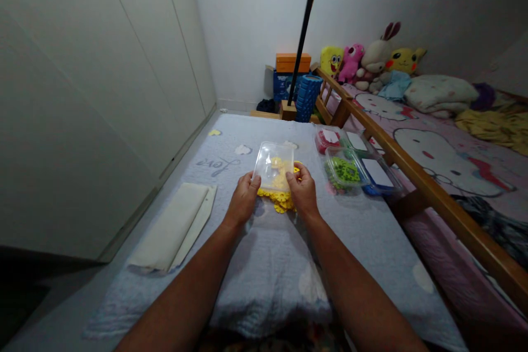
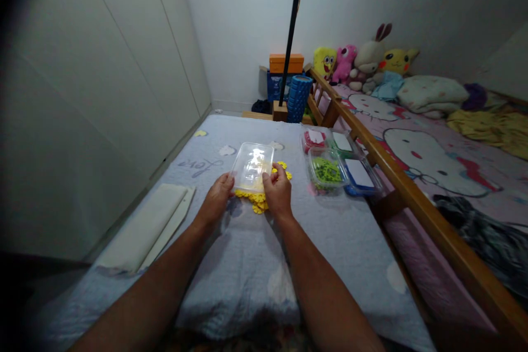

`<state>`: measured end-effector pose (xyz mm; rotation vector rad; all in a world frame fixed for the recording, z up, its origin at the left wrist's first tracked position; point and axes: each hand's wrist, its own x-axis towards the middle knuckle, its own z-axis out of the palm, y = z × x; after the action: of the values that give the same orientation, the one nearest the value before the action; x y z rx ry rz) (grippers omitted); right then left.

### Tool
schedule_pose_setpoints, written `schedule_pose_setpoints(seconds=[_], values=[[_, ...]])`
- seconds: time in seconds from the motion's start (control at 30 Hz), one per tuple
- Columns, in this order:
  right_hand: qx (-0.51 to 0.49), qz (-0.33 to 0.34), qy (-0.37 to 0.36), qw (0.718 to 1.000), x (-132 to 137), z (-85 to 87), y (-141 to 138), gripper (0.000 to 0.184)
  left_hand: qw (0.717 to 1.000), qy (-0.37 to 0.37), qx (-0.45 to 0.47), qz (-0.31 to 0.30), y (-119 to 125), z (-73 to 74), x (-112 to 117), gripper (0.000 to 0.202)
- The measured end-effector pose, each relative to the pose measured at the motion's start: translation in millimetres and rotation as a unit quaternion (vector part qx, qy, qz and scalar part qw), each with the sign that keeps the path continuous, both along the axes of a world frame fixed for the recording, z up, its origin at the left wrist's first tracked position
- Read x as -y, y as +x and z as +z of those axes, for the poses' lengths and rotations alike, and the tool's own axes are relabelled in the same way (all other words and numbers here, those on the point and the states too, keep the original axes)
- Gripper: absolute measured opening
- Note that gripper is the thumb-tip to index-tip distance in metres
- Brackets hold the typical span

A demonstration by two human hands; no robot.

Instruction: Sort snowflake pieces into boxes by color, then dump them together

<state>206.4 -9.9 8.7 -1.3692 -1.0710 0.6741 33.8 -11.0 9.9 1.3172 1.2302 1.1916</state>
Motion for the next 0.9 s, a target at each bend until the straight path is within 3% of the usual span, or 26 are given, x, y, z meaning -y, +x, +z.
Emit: schedule_pose_setpoints(seconds=[0.13,0.33,0.5,0.73,0.9], values=[[0.015,0.012,0.002,1.0,1.7,0.7,-1.8,0.055,0.999,0.002,0.002,0.052,-1.5,-0.6,-0.9,0.036],[-0.037,0.045,-0.01,0.998,0.7,-3.7,-2.0,0.061,0.988,-0.06,0.127,0.063,0.2,3.8,-0.5,0.031],[-0.081,0.076,-0.028,0.993,2.1,-2.8,-3.1,0.062,0.984,-0.086,0.145,0.064,-0.8,9.1,0.5,0.03],[-0.112,0.09,-0.04,0.989,4.2,2.3,-2.2,0.056,0.982,-0.106,0.151,0.04,-2.8,7.5,0.0,0.029],[-0.129,0.034,0.0,0.991,-3.7,4.8,14.3,0.046,0.98,-0.108,0.165,-0.002,-3.6,10.0,2.3,0.029]])
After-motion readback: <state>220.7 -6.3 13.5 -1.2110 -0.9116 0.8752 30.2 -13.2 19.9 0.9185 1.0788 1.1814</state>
